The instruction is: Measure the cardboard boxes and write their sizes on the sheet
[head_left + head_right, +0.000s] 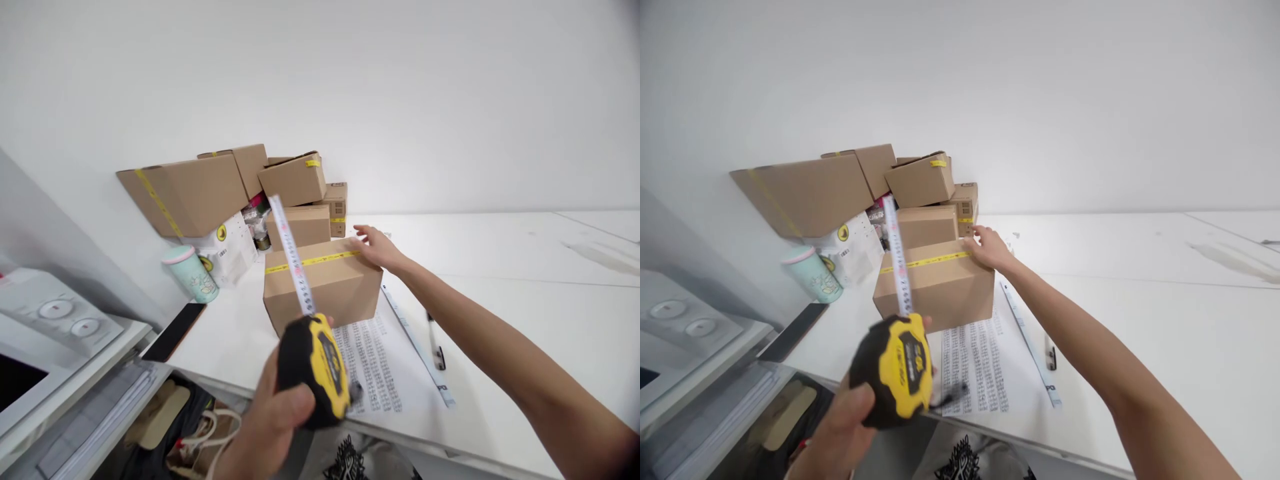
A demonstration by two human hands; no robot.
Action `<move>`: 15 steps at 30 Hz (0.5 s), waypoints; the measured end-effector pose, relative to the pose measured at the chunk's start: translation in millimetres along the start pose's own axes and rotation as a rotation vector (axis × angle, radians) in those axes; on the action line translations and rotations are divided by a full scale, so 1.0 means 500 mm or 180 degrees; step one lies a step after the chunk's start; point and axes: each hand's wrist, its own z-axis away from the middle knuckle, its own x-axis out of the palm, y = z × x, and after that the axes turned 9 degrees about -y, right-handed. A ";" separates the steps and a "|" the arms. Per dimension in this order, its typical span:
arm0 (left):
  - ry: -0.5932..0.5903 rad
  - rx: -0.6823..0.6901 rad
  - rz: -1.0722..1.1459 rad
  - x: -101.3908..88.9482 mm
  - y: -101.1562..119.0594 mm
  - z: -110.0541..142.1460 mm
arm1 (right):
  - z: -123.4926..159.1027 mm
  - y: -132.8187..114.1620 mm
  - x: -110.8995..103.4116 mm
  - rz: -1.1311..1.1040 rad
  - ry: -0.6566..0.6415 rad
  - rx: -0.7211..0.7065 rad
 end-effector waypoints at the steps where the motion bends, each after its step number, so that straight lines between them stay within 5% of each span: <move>1: -0.0080 -0.0134 0.0101 0.022 -0.008 0.009 | -0.014 -0.009 0.000 -0.0222 0.0060 -0.0121; 6: -0.0298 -0.0610 0.0390 0.081 -0.021 0.007 | -0.081 -0.047 0.028 -0.0782 -0.0301 -0.0538; 15: -0.0370 -0.0637 0.0462 0.081 -0.032 -0.010 | -0.134 -0.048 0.090 -0.0124 -0.0695 -0.0250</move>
